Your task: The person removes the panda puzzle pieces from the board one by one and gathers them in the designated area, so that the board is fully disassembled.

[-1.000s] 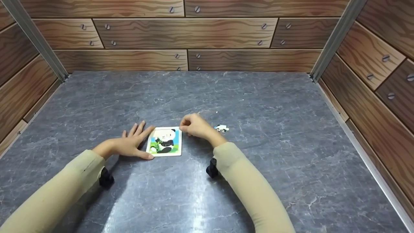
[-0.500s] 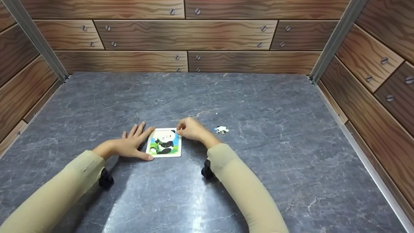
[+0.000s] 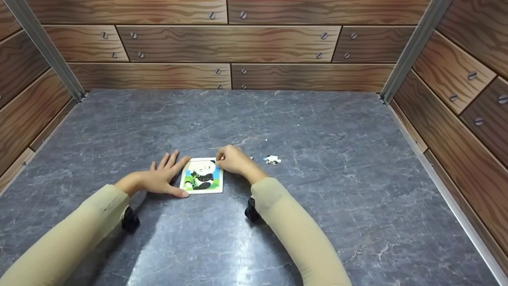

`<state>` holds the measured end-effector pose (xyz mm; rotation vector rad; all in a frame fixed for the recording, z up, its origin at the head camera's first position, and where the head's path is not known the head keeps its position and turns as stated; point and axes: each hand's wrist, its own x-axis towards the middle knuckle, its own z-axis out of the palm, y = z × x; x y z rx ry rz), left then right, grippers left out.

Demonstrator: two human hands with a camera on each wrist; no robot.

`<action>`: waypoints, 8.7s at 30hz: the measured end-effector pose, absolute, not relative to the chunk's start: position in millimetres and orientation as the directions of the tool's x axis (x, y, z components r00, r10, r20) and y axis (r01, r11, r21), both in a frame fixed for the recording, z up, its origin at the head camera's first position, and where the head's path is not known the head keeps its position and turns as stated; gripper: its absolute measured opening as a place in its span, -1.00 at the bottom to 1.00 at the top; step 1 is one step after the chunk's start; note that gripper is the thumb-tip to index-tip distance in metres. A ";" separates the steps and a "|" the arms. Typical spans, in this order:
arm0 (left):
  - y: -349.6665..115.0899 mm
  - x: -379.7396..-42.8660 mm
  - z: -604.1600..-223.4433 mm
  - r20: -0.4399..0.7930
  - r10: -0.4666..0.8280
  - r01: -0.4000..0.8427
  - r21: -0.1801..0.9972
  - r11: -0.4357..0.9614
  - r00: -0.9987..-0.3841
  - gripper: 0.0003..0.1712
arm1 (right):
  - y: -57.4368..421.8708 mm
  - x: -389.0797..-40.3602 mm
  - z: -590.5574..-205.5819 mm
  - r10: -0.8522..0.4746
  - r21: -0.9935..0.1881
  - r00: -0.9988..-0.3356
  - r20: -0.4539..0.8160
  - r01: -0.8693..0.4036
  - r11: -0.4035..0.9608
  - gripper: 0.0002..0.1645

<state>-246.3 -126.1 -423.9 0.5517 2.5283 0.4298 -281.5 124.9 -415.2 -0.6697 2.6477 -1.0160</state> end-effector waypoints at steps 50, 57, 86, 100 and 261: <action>-127.6 -247.8 -426.2 -0.415 0.451 0.289 0.396 0.871 -0.790 0.31 | 119.9 -289.3 -420.0 -0.449 -0.677 -0.891 0.069 -0.372 0.635 -0.94; -127.8 -247.9 -426.4 -0.429 0.448 0.286 0.391 0.875 -0.784 0.32 | 119.2 -289.8 -419.5 -0.437 -0.718 -0.898 0.049 -0.335 0.609 -0.90; -124.6 -247.8 -425.4 -0.427 0.432 0.278 0.377 0.883 -0.794 0.31 | 114.4 -289.1 -419.9 -0.542 -0.659 -0.838 -0.067 -0.371 0.655 -0.56; -124.1 -250.6 -424.7 -0.436 0.441 0.272 0.396 0.877 -0.784 0.32 | 119.4 -289.5 -421.6 -0.505 -0.704 -0.863 -0.009 -0.353 0.616 -0.67; -125.9 -247.1 -424.6 -0.427 0.445 0.284 0.390 0.876 -0.787 0.32 | 166.8 -252.5 -388.6 -0.441 -0.839 -0.897 -0.023 -0.222 0.496 -0.81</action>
